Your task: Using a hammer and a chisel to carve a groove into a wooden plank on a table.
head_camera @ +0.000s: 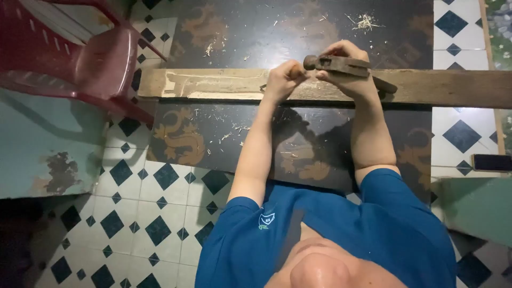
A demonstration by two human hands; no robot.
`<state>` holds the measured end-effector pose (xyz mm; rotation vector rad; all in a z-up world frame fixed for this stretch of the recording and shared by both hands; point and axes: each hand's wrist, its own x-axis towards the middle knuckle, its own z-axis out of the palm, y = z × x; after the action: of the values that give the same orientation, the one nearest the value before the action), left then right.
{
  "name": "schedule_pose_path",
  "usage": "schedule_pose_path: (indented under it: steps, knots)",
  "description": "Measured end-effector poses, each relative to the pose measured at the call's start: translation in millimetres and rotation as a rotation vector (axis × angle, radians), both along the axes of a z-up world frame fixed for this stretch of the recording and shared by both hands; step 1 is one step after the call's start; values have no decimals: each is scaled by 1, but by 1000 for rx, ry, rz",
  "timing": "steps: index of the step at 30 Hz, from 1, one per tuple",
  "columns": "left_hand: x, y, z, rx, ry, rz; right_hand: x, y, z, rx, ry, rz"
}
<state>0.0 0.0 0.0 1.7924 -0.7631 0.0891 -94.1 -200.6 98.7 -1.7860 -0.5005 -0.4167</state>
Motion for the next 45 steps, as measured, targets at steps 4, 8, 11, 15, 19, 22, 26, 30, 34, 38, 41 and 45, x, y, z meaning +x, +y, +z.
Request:
schedule_pose_path:
  steps: [4,8,11,15,19,22,26,30,34,38,41,45]
  knots:
    - [-3,-3,-6,70,-45,36,1,0,-4,-103,68,-36]
    - [0,9,-4,1,-72,40,4,-12,-15,-26,-100,20]
    - [0,18,1,-83,-29,69,6,-12,-13,28,-137,73]
    - [4,18,-7,-85,-64,68,8,5,-15,-83,115,116]
    - [-6,24,9,-150,-27,51,8,6,-18,-57,22,51]
    - [-4,22,3,-140,-65,44,4,-1,-19,44,-57,22]
    - [13,-2,-42,-29,-142,73,6,13,-24,-56,24,41]
    - [3,0,-29,51,-118,4,6,10,-21,-133,45,60]
    - [-3,3,-7,-7,-128,-3,4,-6,-24,-32,-143,27]
    - [0,-5,-13,66,-216,23,5,-11,-23,-309,55,-180]
    - [-2,-6,-15,63,-181,8,1,-15,-21,-357,11,-274]
    - [9,-10,-28,75,-138,28,8,-20,-39,-37,-94,-241]
